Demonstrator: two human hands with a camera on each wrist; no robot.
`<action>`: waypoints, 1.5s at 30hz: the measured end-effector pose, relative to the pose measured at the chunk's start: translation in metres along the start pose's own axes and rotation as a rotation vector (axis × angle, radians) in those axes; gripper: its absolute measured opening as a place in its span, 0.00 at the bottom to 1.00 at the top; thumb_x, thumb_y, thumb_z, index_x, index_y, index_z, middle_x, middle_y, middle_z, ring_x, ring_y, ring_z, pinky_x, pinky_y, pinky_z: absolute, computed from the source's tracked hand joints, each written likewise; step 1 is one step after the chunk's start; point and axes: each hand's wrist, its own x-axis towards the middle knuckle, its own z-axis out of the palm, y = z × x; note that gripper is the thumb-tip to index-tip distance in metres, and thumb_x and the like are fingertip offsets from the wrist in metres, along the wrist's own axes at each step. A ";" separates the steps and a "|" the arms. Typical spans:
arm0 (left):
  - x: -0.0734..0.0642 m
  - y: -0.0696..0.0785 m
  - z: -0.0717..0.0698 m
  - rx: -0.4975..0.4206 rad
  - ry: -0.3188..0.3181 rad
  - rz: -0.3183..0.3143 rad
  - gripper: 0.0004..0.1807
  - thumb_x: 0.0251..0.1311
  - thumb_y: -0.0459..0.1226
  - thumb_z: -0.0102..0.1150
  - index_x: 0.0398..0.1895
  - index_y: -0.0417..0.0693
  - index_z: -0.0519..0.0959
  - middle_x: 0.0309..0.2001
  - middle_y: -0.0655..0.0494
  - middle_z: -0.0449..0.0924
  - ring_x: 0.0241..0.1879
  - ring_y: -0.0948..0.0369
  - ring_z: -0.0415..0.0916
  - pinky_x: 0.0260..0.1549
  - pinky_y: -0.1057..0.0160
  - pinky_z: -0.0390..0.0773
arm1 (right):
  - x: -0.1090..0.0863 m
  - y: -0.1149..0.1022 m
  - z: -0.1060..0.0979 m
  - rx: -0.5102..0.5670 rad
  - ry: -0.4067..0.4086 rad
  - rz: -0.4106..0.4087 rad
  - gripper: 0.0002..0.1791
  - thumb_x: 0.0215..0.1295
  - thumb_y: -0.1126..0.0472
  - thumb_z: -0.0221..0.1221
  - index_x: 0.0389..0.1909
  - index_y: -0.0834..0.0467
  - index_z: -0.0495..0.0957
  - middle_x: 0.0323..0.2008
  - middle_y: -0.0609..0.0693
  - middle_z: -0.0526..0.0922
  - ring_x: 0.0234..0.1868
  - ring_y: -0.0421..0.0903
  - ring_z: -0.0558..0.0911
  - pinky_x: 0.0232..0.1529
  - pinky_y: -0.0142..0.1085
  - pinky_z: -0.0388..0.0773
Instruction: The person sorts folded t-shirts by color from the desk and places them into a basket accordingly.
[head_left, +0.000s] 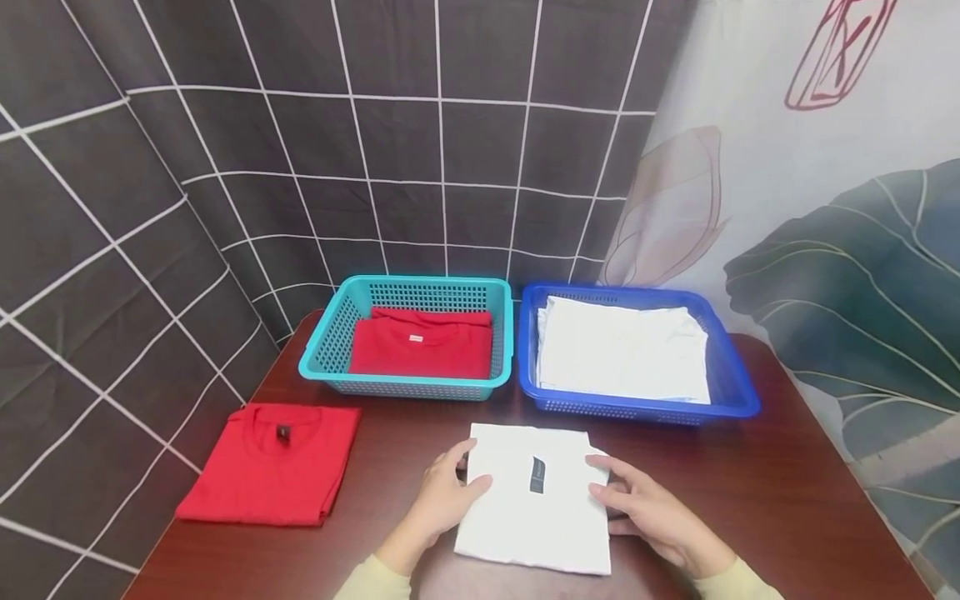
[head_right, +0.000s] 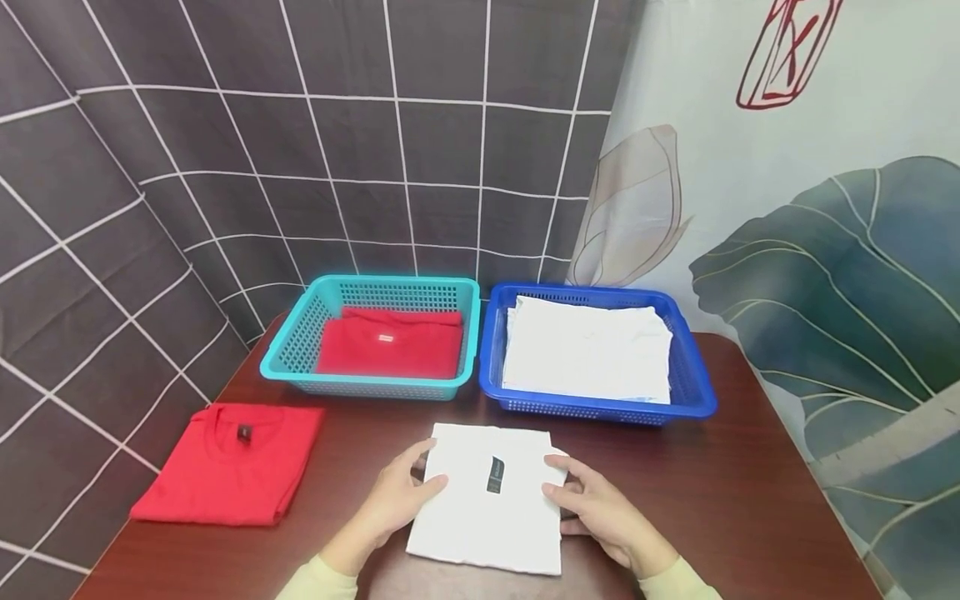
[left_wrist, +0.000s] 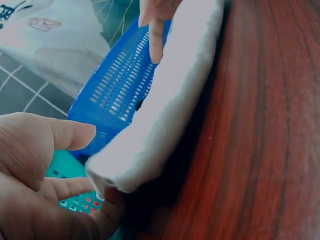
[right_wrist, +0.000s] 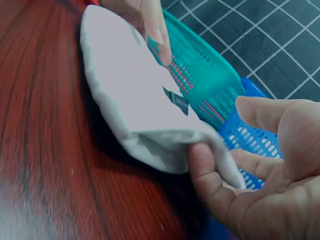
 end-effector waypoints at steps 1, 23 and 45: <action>0.001 0.000 0.000 -0.035 -0.019 -0.009 0.33 0.52 0.47 0.63 0.62 0.50 0.66 0.49 0.48 0.71 0.44 0.55 0.68 0.41 0.50 0.71 | 0.002 0.000 0.001 0.005 -0.018 0.001 0.38 0.62 0.56 0.57 0.67 0.62 0.50 0.44 0.63 0.71 0.41 0.54 0.78 0.38 0.47 0.77; 0.003 -0.004 0.006 -0.204 -0.174 0.017 0.31 0.49 0.33 0.63 0.60 0.51 0.68 0.58 0.50 0.67 0.57 0.52 0.60 0.55 0.45 0.60 | 0.015 0.006 0.009 0.151 -0.195 -0.037 0.32 0.65 0.66 0.52 0.68 0.60 0.51 0.54 0.64 0.71 0.45 0.55 0.78 0.42 0.47 0.76; 0.008 -0.007 -0.004 -0.347 -0.239 -0.029 0.34 0.51 0.28 0.60 0.61 0.63 0.66 0.55 0.51 0.66 0.50 0.53 0.67 0.43 0.58 0.75 | 0.020 0.012 0.014 -0.452 0.231 -0.286 0.28 0.44 0.54 0.70 0.51 0.46 0.77 0.49 0.44 0.77 0.51 0.44 0.72 0.47 0.37 0.71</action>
